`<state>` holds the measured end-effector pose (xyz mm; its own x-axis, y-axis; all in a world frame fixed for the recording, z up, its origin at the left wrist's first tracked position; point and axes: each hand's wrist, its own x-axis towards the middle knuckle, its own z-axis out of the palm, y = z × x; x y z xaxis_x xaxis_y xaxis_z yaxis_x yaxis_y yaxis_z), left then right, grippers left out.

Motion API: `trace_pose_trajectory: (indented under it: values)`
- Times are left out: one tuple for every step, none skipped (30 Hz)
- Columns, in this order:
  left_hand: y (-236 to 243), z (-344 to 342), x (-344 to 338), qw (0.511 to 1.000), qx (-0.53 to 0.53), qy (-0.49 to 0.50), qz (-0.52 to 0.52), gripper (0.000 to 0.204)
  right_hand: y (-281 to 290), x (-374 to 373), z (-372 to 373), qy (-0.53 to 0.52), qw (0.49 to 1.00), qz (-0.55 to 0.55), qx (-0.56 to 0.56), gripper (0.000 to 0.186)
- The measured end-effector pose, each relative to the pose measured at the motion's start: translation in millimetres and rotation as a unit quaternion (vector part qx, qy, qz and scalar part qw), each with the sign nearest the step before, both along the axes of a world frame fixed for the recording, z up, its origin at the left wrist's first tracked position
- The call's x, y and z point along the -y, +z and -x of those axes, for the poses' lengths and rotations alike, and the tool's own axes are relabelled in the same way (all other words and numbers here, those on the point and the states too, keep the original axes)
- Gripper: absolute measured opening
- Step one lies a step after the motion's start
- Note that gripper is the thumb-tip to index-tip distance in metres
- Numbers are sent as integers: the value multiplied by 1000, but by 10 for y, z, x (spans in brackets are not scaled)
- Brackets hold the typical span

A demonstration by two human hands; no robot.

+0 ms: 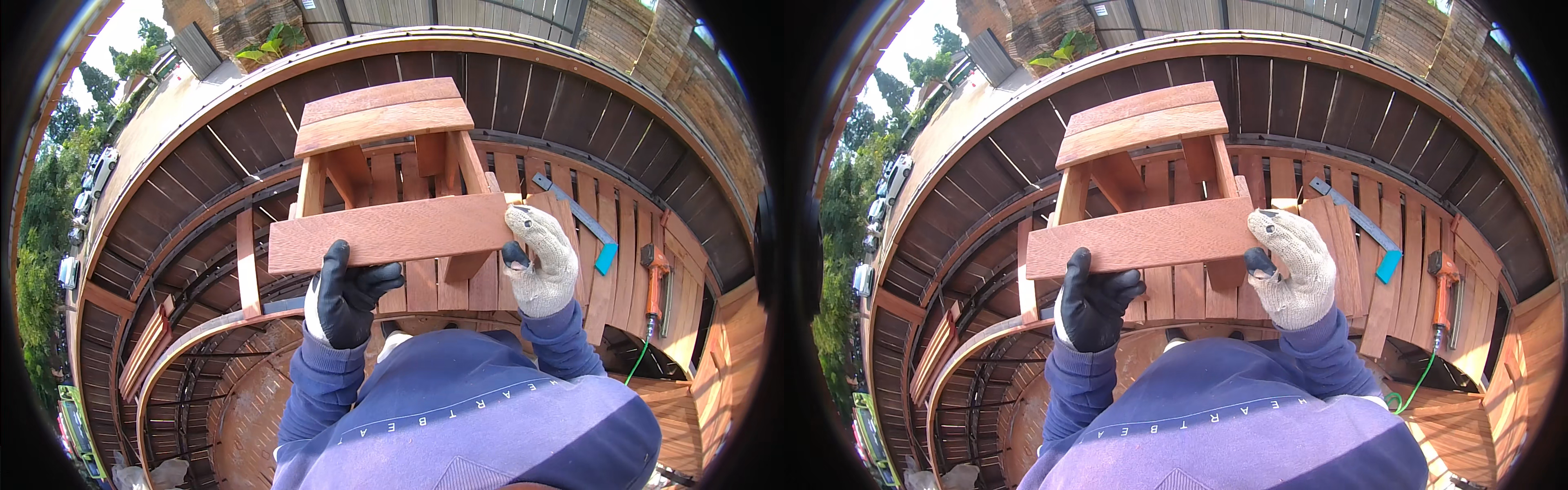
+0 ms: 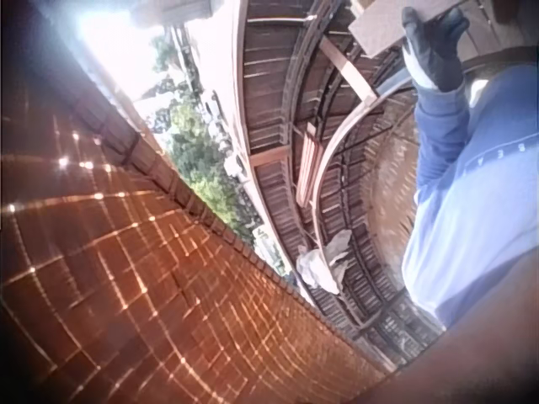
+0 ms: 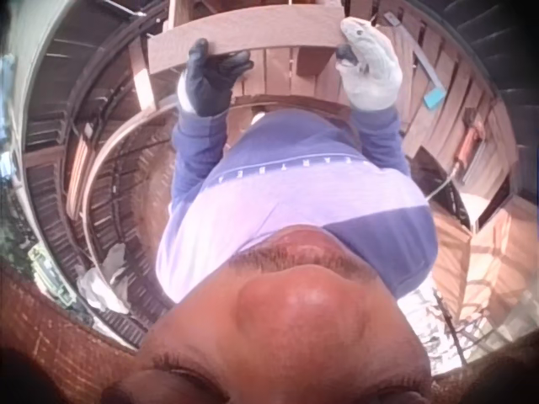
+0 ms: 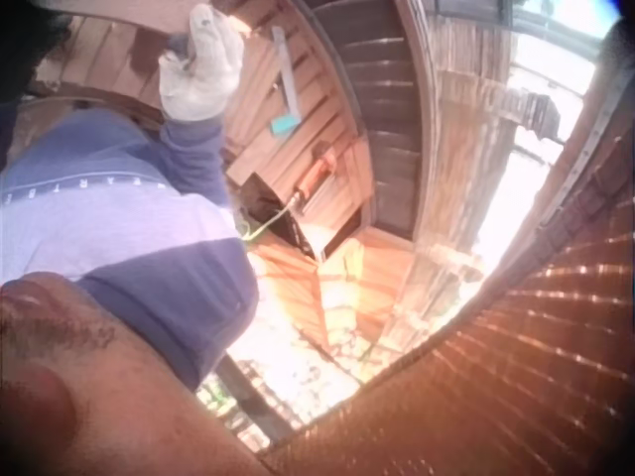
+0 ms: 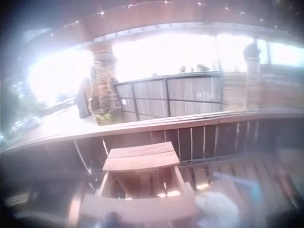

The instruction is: The person places wooden slats on top of a wooden box structure, checks their alignment with a speed square, and secures them with a pneumatic nail gun.

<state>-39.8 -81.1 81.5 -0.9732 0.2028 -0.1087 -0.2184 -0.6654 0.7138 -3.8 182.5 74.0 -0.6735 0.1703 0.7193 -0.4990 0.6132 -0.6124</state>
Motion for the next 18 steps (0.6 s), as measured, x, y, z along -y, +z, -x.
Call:
trace_pose_trajectory:
  values:
    - [-48, -6, 8, 1000, -2, 0, -6, 39, -7, 6, 3, 4, 1000, 26, 3, 34]
    - [-146, -21, 54, 998, -56, -26, -26, 32, -44, -25, 6, 11, 1000, -3, -12, 38]
    - [-188, -26, 78, 997, -70, -34, -18, 31, -98, -25, 25, 26, 999, 42, -13, 42]
    - [-204, -16, 83, 995, -85, -44, -9, 30, -167, -8, 47, 40, 995, 88, -14, 46]
    - [-219, -9, 80, 994, -99, -55, 0, 29, -208, 3, 58, 52, 989, 134, -16, 50]
    - [-241, -9, 73, 995, -89, -49, -3, 29, -218, 7, 57, 52, 987, 149, -5, 53]
    - [-249, -7, 73, 996, -80, -45, -4, 29, -208, 23, 63, 52, 985, 165, 5, 56]
    - [-253, -5, 70, 997, -71, -41, -5, 28, -199, 33, 68, 52, 982, 182, 14, 60]
    - [-252, -3, 64, 997, -71, -40, -8, 28, -194, 41, 72, 56, 979, 193, 18, 60]
    - [-256, 0, 62, 997, -70, -40, -11, 28, -204, 51, 73, 59, 976, 206, 21, 61]
    - [-254, 7, 55, 997, -69, -41, -13, 28, -211, 44, 72, 63, 973, 219, 24, 61]
    - [-224, 4, 25, 997, -66, -32, -7, 28, -201, 17, 72, 60, 980, 188, 21, 65]
    - [-197, 1, 11, 998, -51, -22, -11, 28, -184, 11, 65, 59, 982, 179, 19, 66]
    - [-170, 1, -4, 999, -35, -11, -14, 28, -158, 14, 59, 58, 984, 170, 18, 67]
    - [-145, 6, -17, 1000, -20, 0, -17, 29, -144, 9, 56, 57, 985, 160, 18, 68]
    - [-121, 14, -29, 1000, -20, 1, 0, 30, -147, -7, 54, 42, 990, 134, 18, 68]
    - [-117, 20, -31, 1000, -14, 9, 1, 29, -131, -11, 45, 36, 992, 121, 15, 67]
    - [-120, 25, -28, 1000, -8, 17, 2, 29, -99, -9, 36, 31, 993, 109, 12, 66]
